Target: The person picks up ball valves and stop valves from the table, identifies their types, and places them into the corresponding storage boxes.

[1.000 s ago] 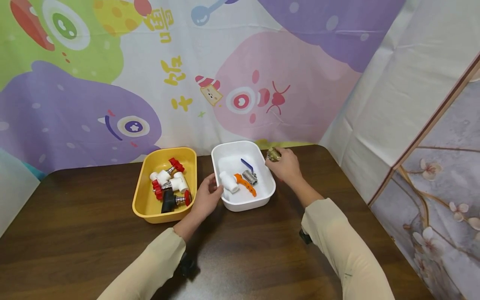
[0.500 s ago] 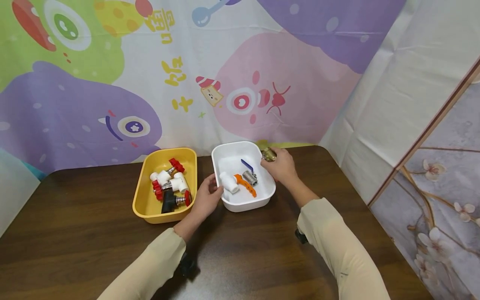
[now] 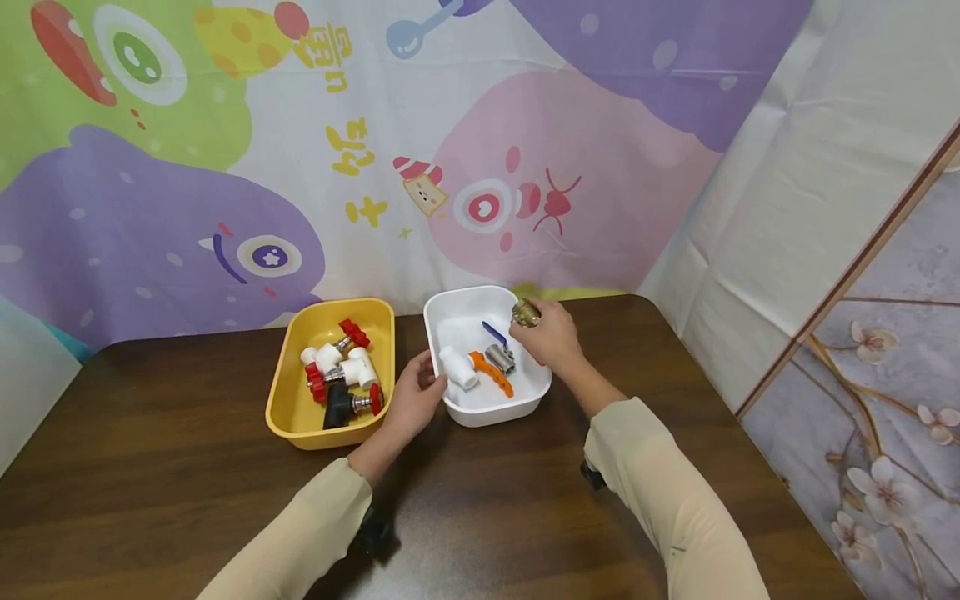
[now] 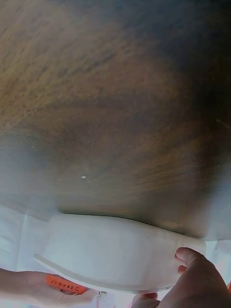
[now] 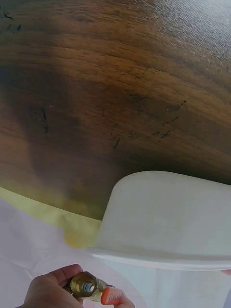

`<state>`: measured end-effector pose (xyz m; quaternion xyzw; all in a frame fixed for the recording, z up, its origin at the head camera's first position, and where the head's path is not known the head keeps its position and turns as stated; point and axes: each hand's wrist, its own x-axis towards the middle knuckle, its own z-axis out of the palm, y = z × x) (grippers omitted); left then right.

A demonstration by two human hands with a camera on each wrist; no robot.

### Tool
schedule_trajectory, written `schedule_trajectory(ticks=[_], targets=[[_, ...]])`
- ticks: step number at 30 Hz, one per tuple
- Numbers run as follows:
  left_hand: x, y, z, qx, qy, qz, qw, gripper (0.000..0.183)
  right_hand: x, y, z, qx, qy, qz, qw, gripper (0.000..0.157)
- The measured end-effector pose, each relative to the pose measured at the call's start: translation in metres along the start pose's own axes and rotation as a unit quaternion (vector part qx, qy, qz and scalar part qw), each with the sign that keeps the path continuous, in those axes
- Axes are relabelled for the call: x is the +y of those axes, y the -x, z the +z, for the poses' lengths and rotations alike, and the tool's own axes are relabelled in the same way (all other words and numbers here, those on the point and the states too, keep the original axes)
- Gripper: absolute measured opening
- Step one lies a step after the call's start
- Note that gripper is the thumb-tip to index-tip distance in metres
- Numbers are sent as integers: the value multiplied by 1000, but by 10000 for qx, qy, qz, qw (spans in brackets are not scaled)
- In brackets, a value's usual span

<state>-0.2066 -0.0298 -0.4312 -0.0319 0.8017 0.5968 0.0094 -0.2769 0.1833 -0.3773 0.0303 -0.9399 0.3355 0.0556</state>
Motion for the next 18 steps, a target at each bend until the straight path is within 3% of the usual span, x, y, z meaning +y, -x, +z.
schedule_trajectory(ticks=[9, 18], targets=[[1, 1, 0, -18, 47, -92, 9999, 53, -6, 0, 7, -98, -10, 43, 9999, 63], [-2, 0, 2, 180, 80, 266, 9995, 51, -12, -3, 16, -61, 77, -102, 9999, 61]])
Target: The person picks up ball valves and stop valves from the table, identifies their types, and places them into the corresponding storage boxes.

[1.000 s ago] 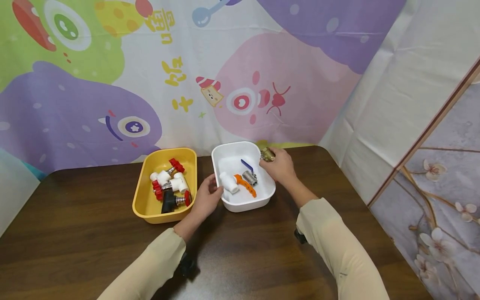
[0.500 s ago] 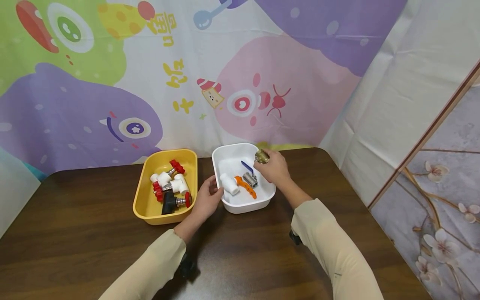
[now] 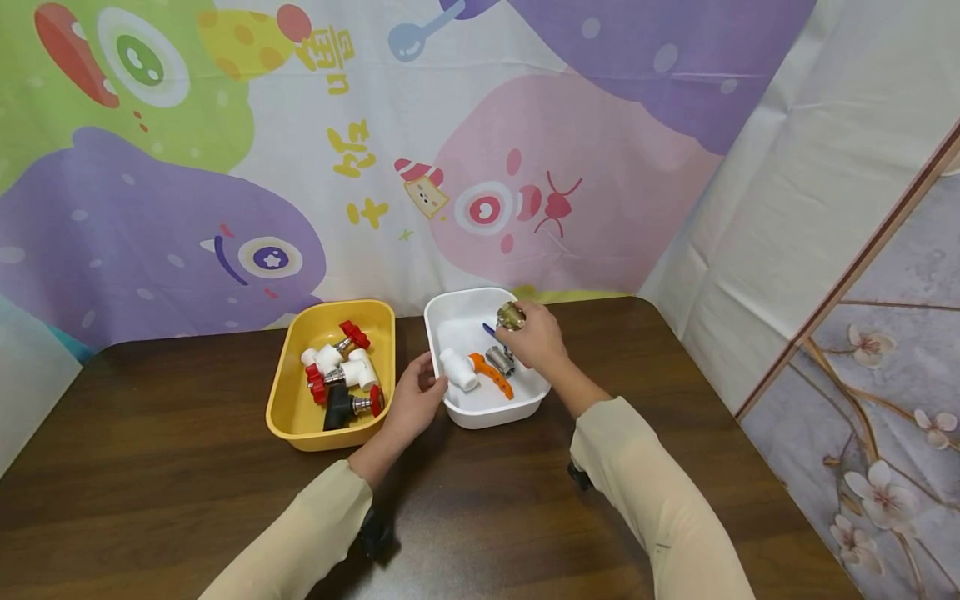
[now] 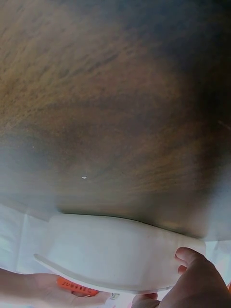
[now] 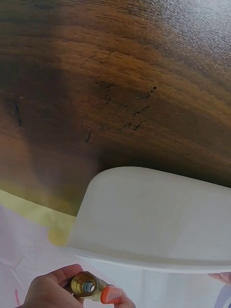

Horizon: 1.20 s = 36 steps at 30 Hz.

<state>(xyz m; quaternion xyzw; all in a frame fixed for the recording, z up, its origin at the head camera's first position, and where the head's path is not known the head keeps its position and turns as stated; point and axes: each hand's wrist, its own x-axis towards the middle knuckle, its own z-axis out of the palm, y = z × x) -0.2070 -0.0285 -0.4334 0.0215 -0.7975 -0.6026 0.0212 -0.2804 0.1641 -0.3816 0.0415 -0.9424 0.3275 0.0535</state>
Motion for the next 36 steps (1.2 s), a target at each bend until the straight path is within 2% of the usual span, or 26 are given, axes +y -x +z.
schedule_trajectory(ticks=[18, 36], targets=[[2, 2, -1, -51, 1, 10, 10000, 51, -12, -2, 12, -257, -124, 0, 9996, 61], [4, 3, -3, -155, 50, -19, 9999, 51, -17, -5, 23, -290, -120, -37, 9995, 59]])
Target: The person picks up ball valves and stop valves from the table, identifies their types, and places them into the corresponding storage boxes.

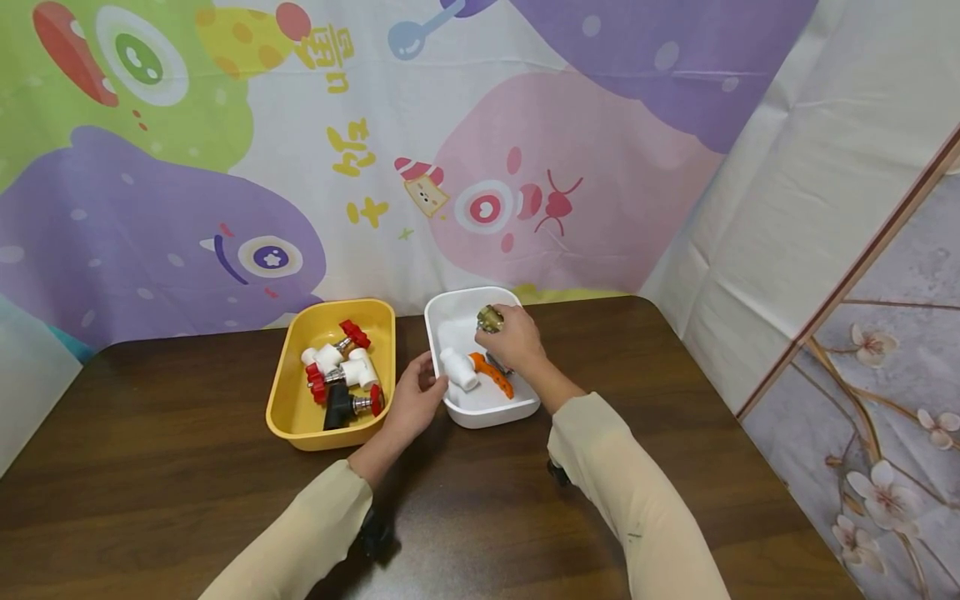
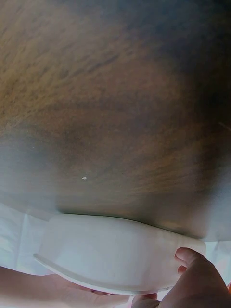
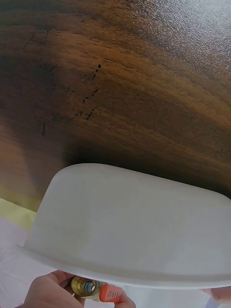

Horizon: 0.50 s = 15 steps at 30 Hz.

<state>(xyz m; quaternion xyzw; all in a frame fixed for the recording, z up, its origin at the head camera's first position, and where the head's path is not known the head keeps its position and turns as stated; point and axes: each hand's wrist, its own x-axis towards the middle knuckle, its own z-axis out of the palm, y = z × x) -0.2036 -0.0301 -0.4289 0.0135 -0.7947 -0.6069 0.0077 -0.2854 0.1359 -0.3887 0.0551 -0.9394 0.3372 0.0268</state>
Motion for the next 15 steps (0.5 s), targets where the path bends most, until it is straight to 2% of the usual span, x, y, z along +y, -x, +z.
schedule_trajectory(ticks=[8, 15], targets=[[0, -1, 0, 19, 32, 14, 10000, 51, -1, -2, 3, 5, 25, -70, 10000, 57], [-3, -3, 1, 6, 63, -38, 10000, 51, -1, -3, 9, -69, -7, 55, 10000, 59]])
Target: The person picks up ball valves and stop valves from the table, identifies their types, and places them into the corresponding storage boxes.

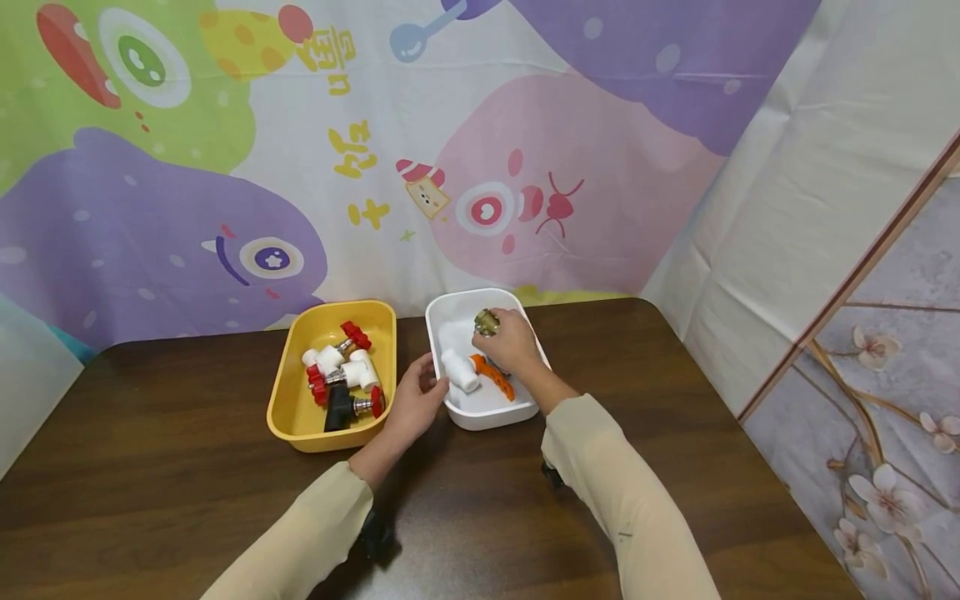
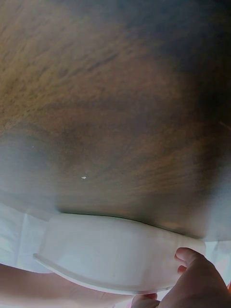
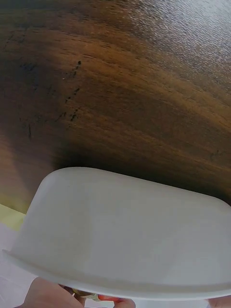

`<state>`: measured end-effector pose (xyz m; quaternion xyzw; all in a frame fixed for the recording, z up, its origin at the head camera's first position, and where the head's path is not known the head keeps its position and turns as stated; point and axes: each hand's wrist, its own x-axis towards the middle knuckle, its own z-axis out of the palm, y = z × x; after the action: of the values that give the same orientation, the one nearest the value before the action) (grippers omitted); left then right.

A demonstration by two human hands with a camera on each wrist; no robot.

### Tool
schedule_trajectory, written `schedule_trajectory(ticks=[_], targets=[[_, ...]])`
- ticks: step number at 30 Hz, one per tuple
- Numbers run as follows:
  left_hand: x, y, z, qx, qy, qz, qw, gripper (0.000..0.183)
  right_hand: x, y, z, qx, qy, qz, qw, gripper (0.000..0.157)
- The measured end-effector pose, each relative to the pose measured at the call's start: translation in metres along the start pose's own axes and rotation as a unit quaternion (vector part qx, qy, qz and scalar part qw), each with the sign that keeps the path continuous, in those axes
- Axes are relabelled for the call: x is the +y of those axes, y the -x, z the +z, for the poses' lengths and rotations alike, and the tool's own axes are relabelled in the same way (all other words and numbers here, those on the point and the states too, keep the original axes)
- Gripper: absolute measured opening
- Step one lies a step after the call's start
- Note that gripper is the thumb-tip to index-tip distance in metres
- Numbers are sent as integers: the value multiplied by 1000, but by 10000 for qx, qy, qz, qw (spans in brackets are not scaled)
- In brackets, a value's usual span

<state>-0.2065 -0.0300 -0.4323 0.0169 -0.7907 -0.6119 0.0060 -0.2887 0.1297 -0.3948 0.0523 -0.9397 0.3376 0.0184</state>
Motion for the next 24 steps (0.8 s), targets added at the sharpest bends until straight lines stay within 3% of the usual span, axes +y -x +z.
schedule_trajectory(ticks=[24], targets=[[-2, 0, 0, 31, -4, 135, 9999, 50, 6, -5, 22, 32, 145, -81, 9999, 57]])
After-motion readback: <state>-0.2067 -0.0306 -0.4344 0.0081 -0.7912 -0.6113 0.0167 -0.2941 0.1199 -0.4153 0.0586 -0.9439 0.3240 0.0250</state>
